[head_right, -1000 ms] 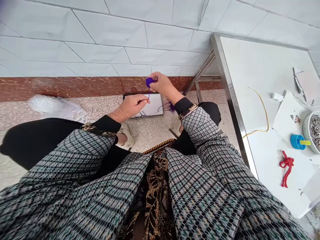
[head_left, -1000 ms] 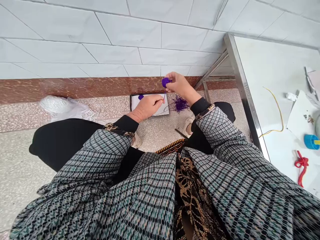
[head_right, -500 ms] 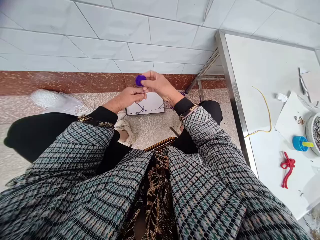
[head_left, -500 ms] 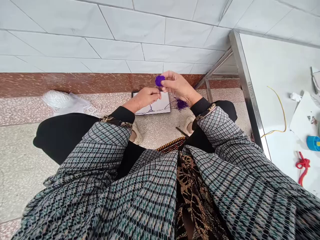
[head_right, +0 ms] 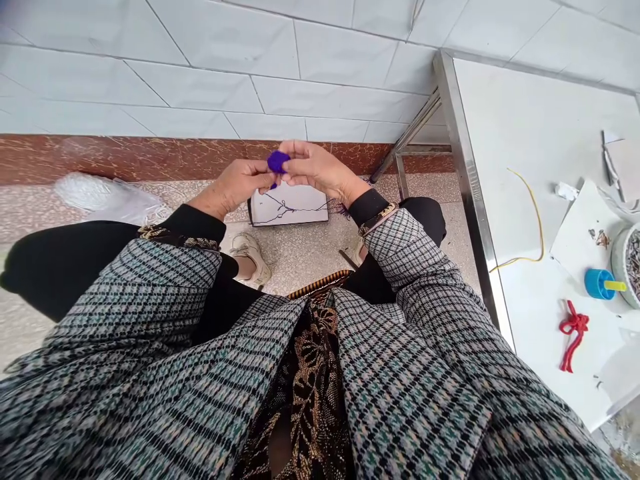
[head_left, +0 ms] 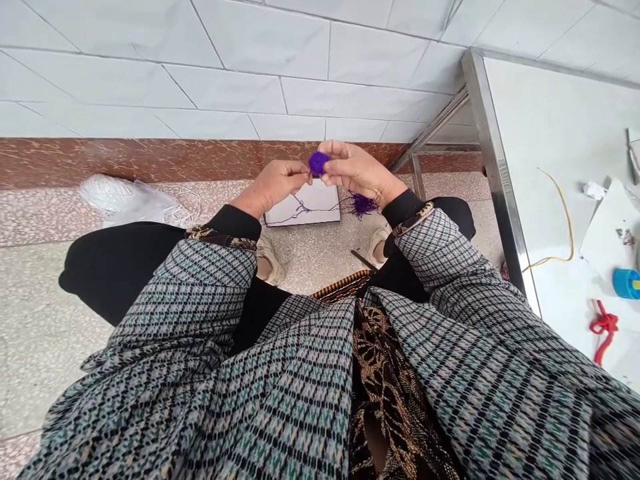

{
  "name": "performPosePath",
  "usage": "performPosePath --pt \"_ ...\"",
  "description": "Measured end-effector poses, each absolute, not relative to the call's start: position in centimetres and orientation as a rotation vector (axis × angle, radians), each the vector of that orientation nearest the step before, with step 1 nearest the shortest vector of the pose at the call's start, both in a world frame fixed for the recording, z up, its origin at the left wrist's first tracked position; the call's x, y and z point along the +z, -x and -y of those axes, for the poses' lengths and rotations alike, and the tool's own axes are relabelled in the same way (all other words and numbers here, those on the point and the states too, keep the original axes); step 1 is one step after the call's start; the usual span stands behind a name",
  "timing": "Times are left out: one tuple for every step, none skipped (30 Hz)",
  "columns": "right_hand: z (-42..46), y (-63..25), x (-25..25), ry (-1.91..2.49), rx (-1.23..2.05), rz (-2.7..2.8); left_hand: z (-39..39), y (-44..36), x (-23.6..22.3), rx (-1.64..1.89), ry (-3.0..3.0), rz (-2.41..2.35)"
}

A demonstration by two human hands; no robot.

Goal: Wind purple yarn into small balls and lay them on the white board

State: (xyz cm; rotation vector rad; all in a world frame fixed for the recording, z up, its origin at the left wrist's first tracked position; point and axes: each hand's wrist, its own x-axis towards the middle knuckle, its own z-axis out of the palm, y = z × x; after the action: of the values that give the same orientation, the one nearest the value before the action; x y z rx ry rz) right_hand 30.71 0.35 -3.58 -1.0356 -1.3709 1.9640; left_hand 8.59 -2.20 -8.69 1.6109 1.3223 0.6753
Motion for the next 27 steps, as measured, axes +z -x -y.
performPosePath --pt "-0.6 -30.6 -3.6 1.078 1.909 1.337 2.4 -9.0 -8.5 0.608 -1.625 -1.278" --pt "-0.8 -30.5 -3.7 1.138 1.831 1.339 2.7 -9.4 -8.2 0.528 -1.645 -1.224" --pt "-1.0 -30.4 -4.0 1.207 1.731 1.383 2.9 -9.6 -7.9 0.448 -1.667 -1.165" --pt "-1.1 -30.4 -4.4 1.273 1.625 1.471 3.1 -9.7 -7.5 0.385 -1.688 -1.113" --pt "-1.2 -30.5 -4.8 1.327 1.529 1.596 3.2 -9.6 -7.2 0.356 -1.706 -1.083" --pt "-1.2 -30.6 -5.2 1.360 1.468 1.736 3.3 -9.4 -7.0 0.364 -1.719 -1.080" --pt "-1.2 -30.7 -5.6 1.364 1.469 1.869 3.2 -9.0 -6.8 0.402 -1.729 -1.101" --pt "-1.1 -30.9 -5.8 1.337 1.539 1.968 3.1 -8.5 -6.8 0.451 -1.733 -1.132" --pt "-0.9 -31.1 -5.8 1.281 1.665 2.013 2.9 -8.1 -6.8 0.500 -1.730 -1.163" --pt "-0.7 -31.2 -5.7 1.205 1.811 1.986 2.7 -7.7 -6.9 0.542 -1.720 -1.185" --pt "-0.6 -31.3 -5.3 1.123 1.937 1.895 2.5 -7.4 -7.1 0.575 -1.704 -1.192" --pt "-0.5 -31.4 -4.9 1.047 2.016 1.763 2.3 -7.3 -7.3 0.597 -1.684 -1.184" --pt "-0.4 -31.3 -4.3 0.990 2.039 1.615 2.3 -7.4 -7.5 0.609 -1.660 -1.167" --pt "-0.4 -31.2 -3.8 0.958 2.015 1.473 2.3 -7.6 -7.6 0.606 -1.638 -1.144" --pt "-0.5 -31.1 -3.4 0.956 1.956 1.360 2.4 -8.0 -7.6 0.582 -1.619 -1.115" --pt "-0.6 -30.8 -3.2 0.989 1.879 1.291 2.6 -8.5 -7.6 0.538 -1.607 -1.083" --pt "-0.8 -30.6 -3.1 1.046 1.803 1.263 2.8 -9.0 -7.5 0.479 -1.607 -1.047" --pt "-0.9 -30.4 -3.3 1.114 1.740 1.257 3.1 -9.4 -7.3 0.414 -1.618 -1.008" --pt "-1.1 -30.1 -3.6 1.186 1.681 1.292 3.3 -9.7 -7.0 0.357 -1.634 -0.973" --pt "-1.2 -30.0 -4.1 1.254 1.622 1.382 3.4 -9.9 -6.7 0.317 -1.655 -0.948" --pt "-1.3 -30.0 -4.5 1.309 1.564 1.516 3.6 -9.8 -6.5 0.303 -1.675 -0.938" --pt "-1.3 -30.0 -4.9 1.347 1.515 1.676 3.6 -9.5 -6.4 0.317 -1.690 -0.948" --pt "-1.2 -30.2 -5.2 1.369 1.483 1.846 3.6 -9.2 -6.3 0.357 -1.699 -0.979" --pt "-1.0 -30.4 -5.3 1.375 1.482 2.000 3.4 -8.7 -6.3 0.415 -1.699 -1.026" --pt "-0.8 -30.6 -5.3 1.358 1.537 2.102 3.2 -8.2 -6.5 0.481 -1.692 -1.082" --pt "-0.6 -30.8 -5.1 1.319 1.647 2.123 3.0 -7.7 -6.7 0.545 -1.681 -1.138" --pt "-0.3 -30.9 -4.9 1.264 1.770 2.078 2.7 -7.3 -7.1 0.598 -1.668 -1.187"
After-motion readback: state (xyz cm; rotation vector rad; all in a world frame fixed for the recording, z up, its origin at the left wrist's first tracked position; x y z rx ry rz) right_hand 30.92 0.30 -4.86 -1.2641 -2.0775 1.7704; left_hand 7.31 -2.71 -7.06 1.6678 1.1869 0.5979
